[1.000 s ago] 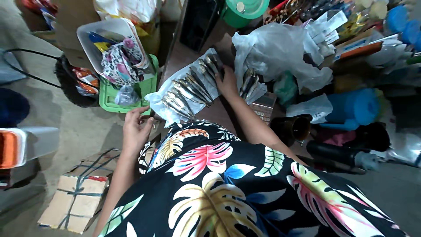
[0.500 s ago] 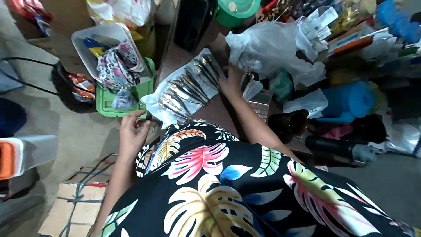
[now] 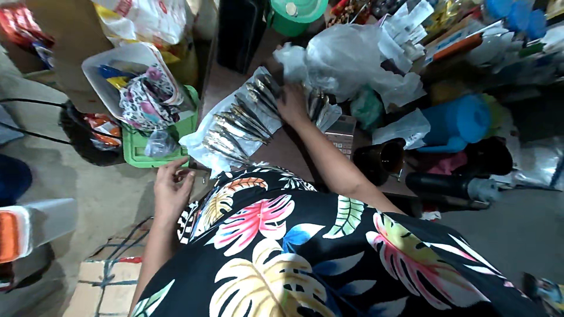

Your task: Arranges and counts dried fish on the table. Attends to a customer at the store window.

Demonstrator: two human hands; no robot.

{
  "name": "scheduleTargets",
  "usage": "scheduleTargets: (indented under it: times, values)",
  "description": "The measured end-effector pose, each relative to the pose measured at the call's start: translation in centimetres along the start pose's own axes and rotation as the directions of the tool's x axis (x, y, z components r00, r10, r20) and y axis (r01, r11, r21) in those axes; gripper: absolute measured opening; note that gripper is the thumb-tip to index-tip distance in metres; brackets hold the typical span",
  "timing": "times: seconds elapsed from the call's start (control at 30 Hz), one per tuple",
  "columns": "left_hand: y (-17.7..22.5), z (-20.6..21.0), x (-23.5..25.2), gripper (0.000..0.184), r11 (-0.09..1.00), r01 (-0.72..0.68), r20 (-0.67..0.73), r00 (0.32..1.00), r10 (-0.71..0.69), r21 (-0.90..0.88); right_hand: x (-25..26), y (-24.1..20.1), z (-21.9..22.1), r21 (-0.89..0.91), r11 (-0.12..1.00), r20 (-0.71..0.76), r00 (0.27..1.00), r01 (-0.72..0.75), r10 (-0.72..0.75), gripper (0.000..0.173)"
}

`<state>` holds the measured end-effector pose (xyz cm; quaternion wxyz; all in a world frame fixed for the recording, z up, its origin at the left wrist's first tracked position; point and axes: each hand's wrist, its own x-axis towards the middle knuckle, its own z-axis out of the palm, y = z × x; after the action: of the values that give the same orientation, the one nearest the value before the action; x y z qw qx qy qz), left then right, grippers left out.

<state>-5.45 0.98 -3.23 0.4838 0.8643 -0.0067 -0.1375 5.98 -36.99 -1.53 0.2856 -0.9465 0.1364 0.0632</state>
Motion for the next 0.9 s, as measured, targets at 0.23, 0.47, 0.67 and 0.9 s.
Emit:
scheduleTargets:
  times: [0.23,0.47,0.67,0.9]
  values:
    - [0.6,0.1,0.0,0.043,1.0,0.001,-0.013,1.0,-0.001,-0.018,-1.7,1.9,-1.5,-0.033,0.999,-0.137,0.991,0.003,-0.007,0.036]
    - [0.1,0.3,0.0,0.042,1.0,0.014,-0.014,1.0,-0.014,-0.026,-0.9,4.4,-2.2,-0.275,0.952,-0.125,0.987,-0.136,0.105,0.046]
    - [0.2,-0.3,0.1,0.042,0.999,-0.019,-0.026,1.0,0.019,-0.03,0.1,3.2,-3.5,-0.004,0.98,-0.114,0.974,-0.2,0.198,0.051]
    - [-0.5,-0.6,-0.6,0.042,0.999,-0.016,-0.041,0.999,0.014,-0.043,4.3,2.1,-3.5,-0.029,0.999,-0.116,0.993,-0.022,0.019,0.041]
